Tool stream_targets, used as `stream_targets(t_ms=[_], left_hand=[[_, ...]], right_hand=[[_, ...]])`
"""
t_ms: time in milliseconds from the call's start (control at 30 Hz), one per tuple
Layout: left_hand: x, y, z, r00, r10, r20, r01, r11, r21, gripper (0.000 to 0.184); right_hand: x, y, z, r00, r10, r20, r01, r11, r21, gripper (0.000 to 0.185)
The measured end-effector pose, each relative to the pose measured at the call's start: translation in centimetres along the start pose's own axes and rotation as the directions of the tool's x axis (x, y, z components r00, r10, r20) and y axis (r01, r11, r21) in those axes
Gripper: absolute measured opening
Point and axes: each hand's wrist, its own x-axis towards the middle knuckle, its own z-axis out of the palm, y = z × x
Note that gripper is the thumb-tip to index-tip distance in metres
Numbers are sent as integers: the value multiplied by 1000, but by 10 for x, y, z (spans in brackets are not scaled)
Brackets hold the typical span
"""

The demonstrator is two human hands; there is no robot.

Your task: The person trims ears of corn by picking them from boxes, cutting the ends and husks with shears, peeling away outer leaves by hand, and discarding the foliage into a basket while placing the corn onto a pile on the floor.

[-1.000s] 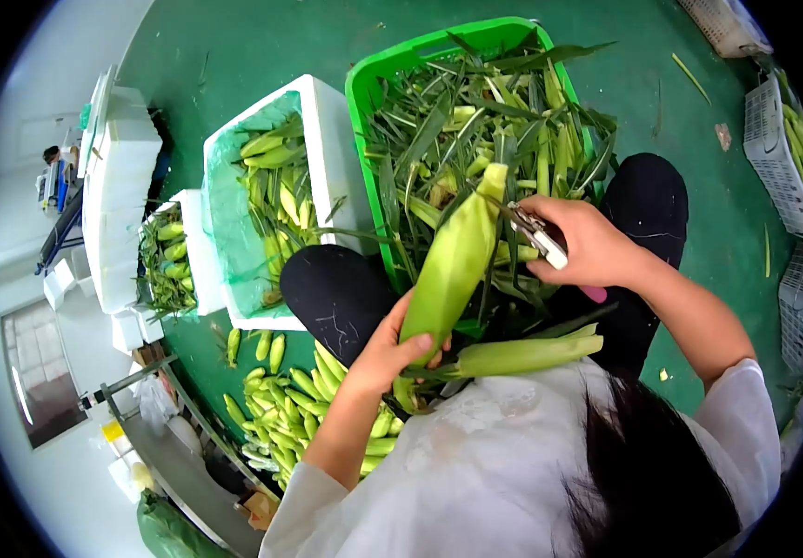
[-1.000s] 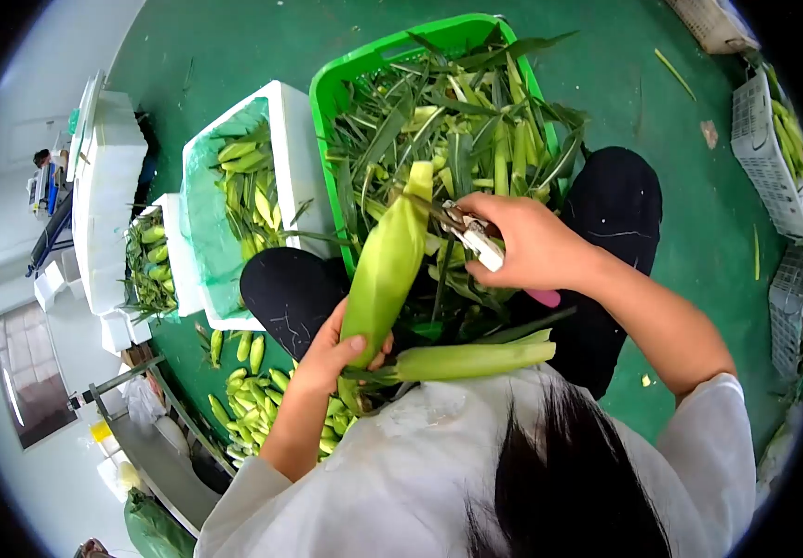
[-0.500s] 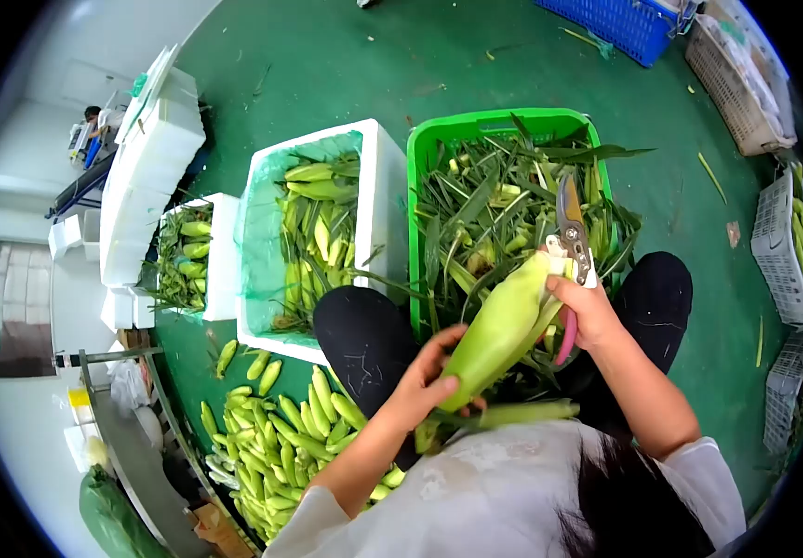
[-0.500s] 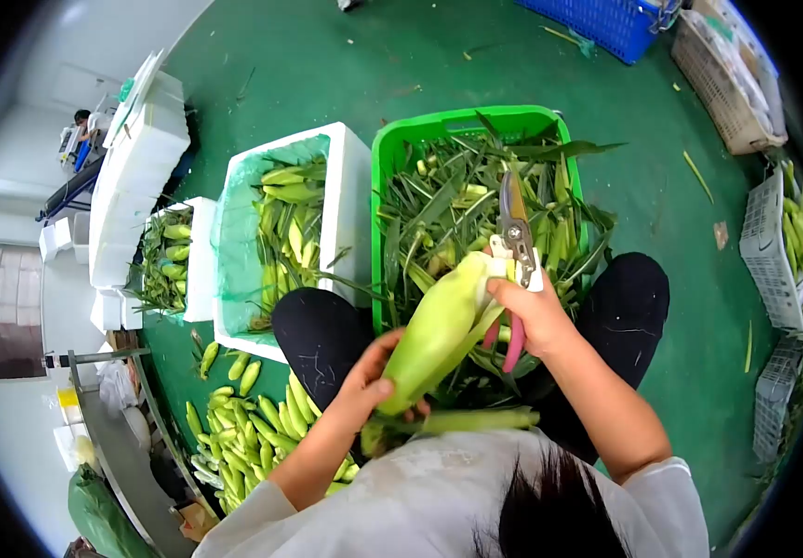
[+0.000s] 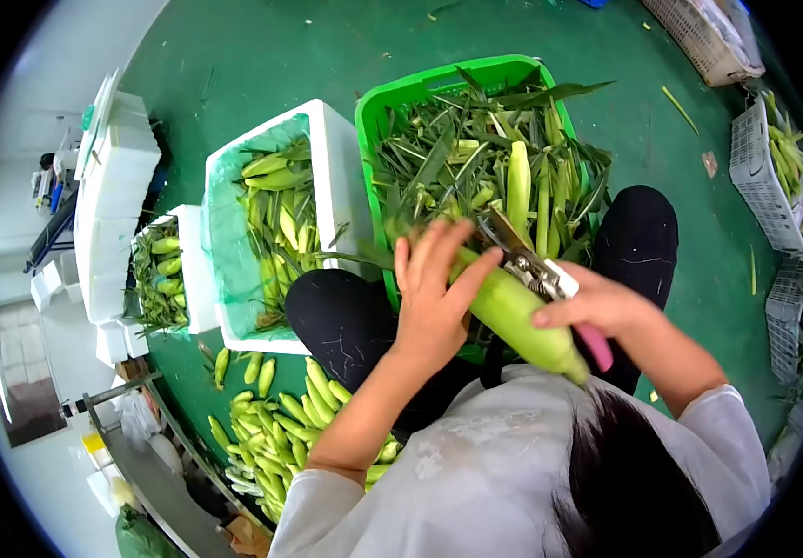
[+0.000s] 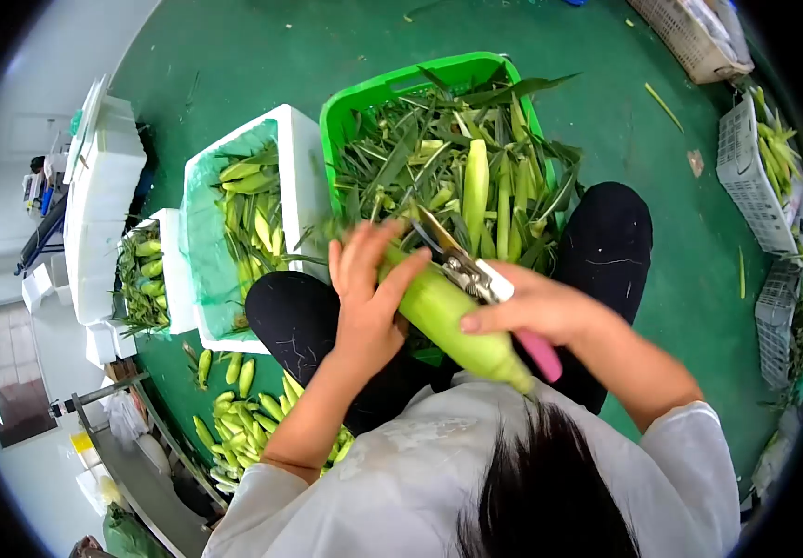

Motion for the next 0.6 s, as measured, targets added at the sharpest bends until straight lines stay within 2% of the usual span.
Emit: stream_targets(t_ms=[33,67,100,133,167,200,233,267,300,333,367,400,467,500,600], left_hand=[[-3,6,11,982,-127,-142,114,989,-97,61],[-9,11,21,926,-265,-267,214,955,-205,62],[-21,17,25,872,-456,-177,364,846,-390,61],[-33,15,45,821,-571,-20,343,522,-781,49],[-35,17,50,719,-602,347,460,38,-887,48],[-38,18,53,591,-452,668,496,-448,-743,49],[-41,16,62,594,-438,675,406,-561,-721,55],[-46,4,68,649,-409,642,331,-608,-722,50],[-43,5,57,629,-495,600,375,-484,-791,49],[-40,6,44,614,-570,546,419,-351,-838,47],[-44,-4,44,665,-620,417,481,-72,-874,46],[-45,-10,37,676,-655,337,597,220,-771,54],[-40,0,17,782,-603,159,568,585,-578,66],[-39,3,14,817,-562,133,542,666,-513,76],[-36,23,-2,819,-541,191,570,806,-162,77]], right_hand=[[-2,15,3,999,-13,-51,15,999,35,67],[2,35,9,972,-158,-173,168,985,45,67],[4,47,13,946,-214,-244,222,975,3,67],[5,55,19,911,-271,-311,273,961,-38,68],[7,61,29,904,-242,-352,251,968,-22,68],[10,67,29,888,-313,-337,238,940,-245,70],[9,68,30,883,-347,-316,184,875,-448,72],[7,65,30,877,-385,-286,130,764,-632,75],[6,54,30,869,-414,-273,130,721,-680,79],[4,45,30,862,-385,-329,95,761,-642,82],[5,40,24,870,-363,-335,51,741,-669,82],[6,37,15,875,-340,-344,5,718,-696,83],[12,37,1,916,-293,-274,31,733,-679,87],[15,38,-4,932,-269,-241,51,759,-649,88],[23,40,-16,956,-261,-131,159,840,-519,94]])
